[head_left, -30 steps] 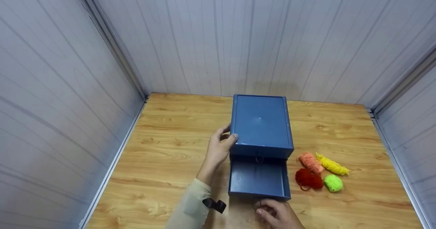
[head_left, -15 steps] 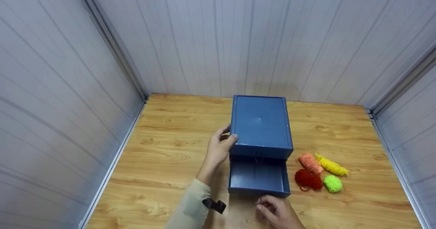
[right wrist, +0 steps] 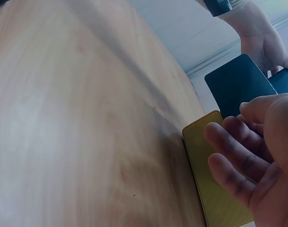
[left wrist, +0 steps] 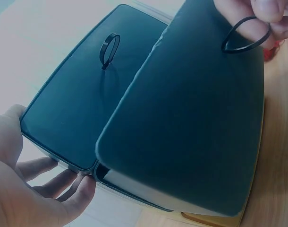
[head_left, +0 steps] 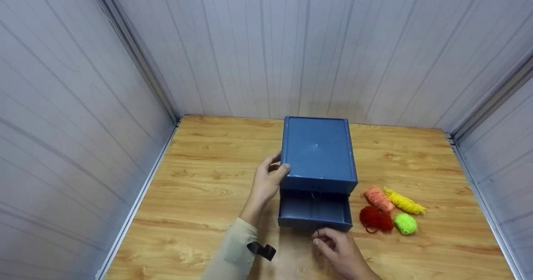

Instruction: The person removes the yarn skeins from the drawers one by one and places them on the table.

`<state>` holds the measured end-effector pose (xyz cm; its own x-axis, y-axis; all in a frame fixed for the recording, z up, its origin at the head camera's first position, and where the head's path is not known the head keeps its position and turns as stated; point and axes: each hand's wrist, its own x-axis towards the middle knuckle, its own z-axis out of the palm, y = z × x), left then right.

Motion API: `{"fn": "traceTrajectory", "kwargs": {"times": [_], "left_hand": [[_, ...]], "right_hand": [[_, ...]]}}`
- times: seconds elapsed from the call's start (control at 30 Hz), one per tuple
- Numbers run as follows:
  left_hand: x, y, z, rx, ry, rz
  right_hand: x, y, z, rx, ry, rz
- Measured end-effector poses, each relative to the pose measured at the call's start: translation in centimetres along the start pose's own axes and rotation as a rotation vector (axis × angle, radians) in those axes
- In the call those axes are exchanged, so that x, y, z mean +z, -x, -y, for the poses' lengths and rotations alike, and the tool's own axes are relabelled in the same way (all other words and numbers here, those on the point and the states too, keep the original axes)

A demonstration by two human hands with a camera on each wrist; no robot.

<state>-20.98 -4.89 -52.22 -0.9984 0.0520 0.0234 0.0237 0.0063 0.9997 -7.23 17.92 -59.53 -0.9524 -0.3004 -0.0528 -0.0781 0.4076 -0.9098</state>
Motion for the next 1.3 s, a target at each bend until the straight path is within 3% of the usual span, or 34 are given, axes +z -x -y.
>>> {"fn": "traceTrajectory", "kwargs": {"times": [0.23, 0.5, 1.03, 1.3], "left_hand": [[0.0, 0.0, 0.2, -0.006, 0.001, 0.000], [0.0, 0.2, 0.1, -0.009, 0.005, -0.005], [0.0, 0.0, 0.1, -0.021, 0.014, -0.001], [-0.1, 0.0, 0.0, -0.013, 0.014, 0.000]], "right_hand": [[0.0, -0.6, -0.5, -0.009, 0.031, -0.058], [0.0, -1.4, -0.8, -0.053, -0.006, -0.107], [-0.3, -3.3, -1.3, 0.019, -0.046, -0.136], [-0.2, -4.0, -1.2, 0.007, -0.022, -0.171]]}}
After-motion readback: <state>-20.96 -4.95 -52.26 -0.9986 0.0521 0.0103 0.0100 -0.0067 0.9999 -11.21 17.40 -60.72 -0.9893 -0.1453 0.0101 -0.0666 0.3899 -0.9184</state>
